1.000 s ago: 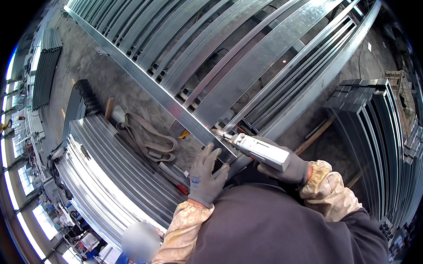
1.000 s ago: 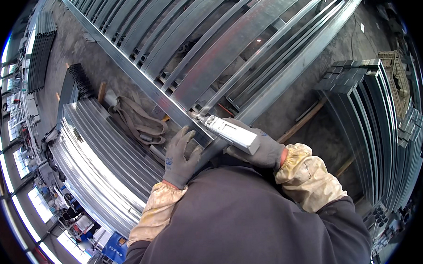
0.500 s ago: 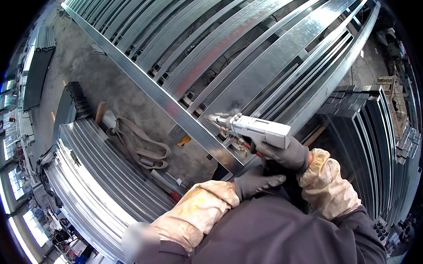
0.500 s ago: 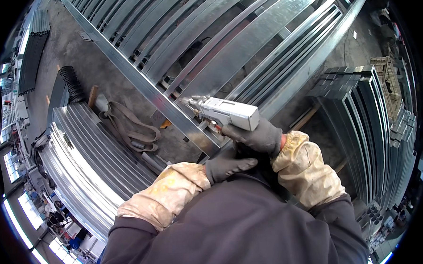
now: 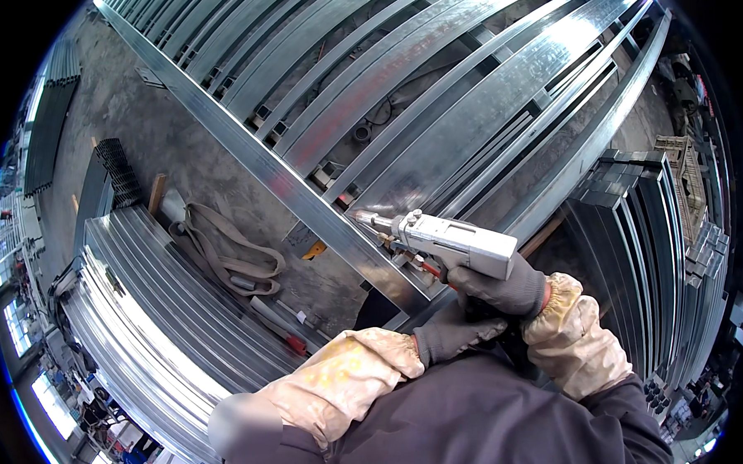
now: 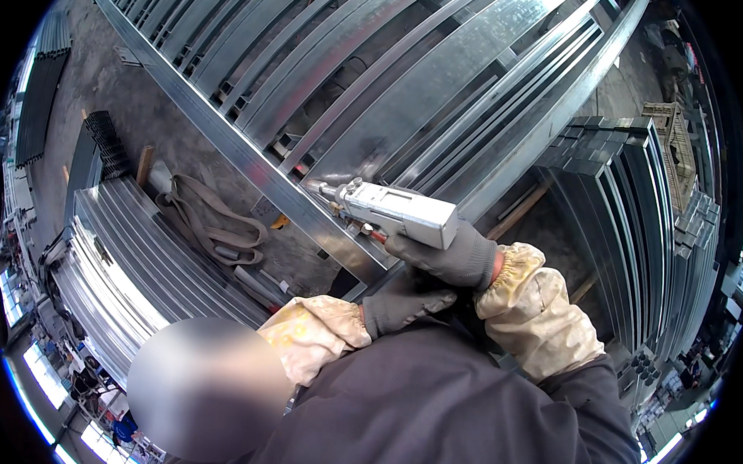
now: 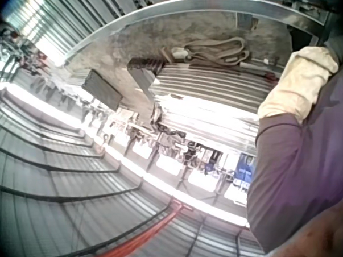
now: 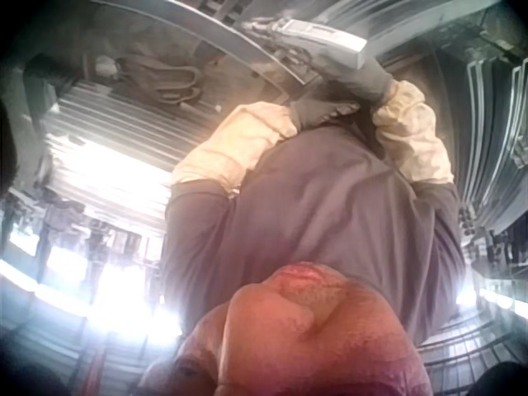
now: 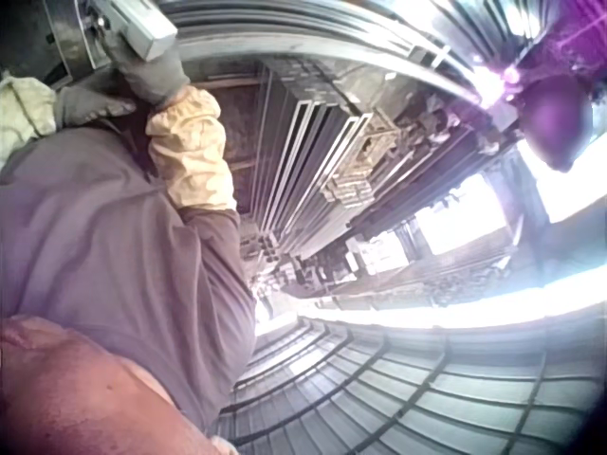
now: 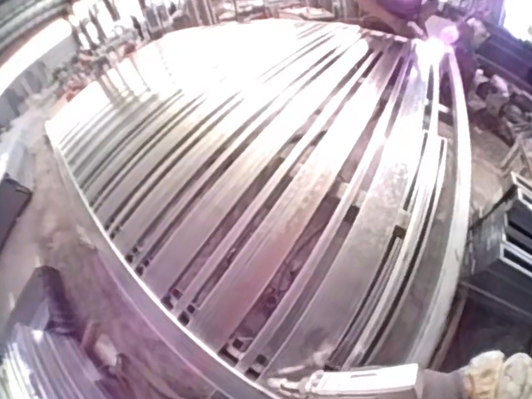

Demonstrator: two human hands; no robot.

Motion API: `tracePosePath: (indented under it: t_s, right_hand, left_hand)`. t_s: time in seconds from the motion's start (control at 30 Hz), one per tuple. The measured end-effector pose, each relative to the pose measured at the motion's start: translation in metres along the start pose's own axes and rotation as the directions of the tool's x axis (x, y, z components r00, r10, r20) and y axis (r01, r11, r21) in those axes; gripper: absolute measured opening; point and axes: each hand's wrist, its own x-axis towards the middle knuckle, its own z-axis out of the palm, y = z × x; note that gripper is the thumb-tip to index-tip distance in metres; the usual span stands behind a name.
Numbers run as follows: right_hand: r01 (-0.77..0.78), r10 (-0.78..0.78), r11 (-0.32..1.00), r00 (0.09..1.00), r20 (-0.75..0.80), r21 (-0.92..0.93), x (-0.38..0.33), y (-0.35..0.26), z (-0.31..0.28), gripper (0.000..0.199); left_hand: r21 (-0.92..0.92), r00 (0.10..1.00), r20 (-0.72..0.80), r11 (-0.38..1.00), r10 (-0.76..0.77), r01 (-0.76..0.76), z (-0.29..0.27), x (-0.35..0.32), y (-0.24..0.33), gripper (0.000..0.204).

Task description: The person aligns a metal bar onto a curved metal frame and uses a handheld welding tool to secure it in place. They repeatedly position the bar and weld along the seams, creating visible sparks and molten metal at the contact points.

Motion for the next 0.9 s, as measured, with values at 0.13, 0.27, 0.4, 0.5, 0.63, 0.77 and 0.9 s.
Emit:
tracePosePath:
  t_s: [0.13, 0.27, 0.4, 0.5, 0.63, 0.77, 0.9]
  right_hand:
    - [0.044, -0.044, 0.999, 0.999, -0.002, 0.008, 0.008, 0.005, 0.003, 0.048]
    - [0.105, -0.105, 0.994, 0.994, 0.001, -0.001, 0.009, 0.007, 0.004, 0.048]
    - [0.075, -0.075, 0.997, 0.997, 0.021, -0.028, 0.009, 0.007, 0.003, 0.049]
    - [0.018, -0.014, 0.998, 0.998, 0.068, -0.056, 0.011, 0.004, 0.0, 0.055]
    - [-0.057, 0.059, 0.998, 0.995, 0.078, -0.032, 0.008, -0.003, 0.001, 0.057]
    - [0.046, -0.044, 0.999, 0.998, 0.05, -0.028, 0.009, 0.003, 0.004, 0.051]
    - [0.089, -0.087, 0.995, 0.995, 0.041, -0.041, 0.009, 0.003, 0.005, 0.051]
  left_hand:
    - [-0.06, 1.0, -0.015, 0.998, 0.024, -0.025, -0.002, -0.001, 0.003, 0.04]
    - [-0.066, 0.998, -0.036, 0.997, 0.049, -0.051, 0.0, -0.002, 0.004, 0.04]
    - [-0.085, 0.999, 0.005, 0.996, -0.04, 0.041, -0.004, -0.001, 0.005, 0.041]
    - [-0.133, 1.0, -0.022, 0.991, 0.018, -0.021, 0.0, -0.003, 0.006, 0.037]
    - [-0.15, 0.999, -0.025, 0.988, 0.043, -0.047, 0.001, -0.003, 0.004, 0.03]
    - [-0.143, 0.999, 0.022, 0.989, 0.031, -0.028, -0.003, -0.003, 0.004, 0.029]
    - [-0.134, 0.997, 0.039, 0.989, 0.063, -0.057, -0.003, -0.001, 0.001, 0.028]
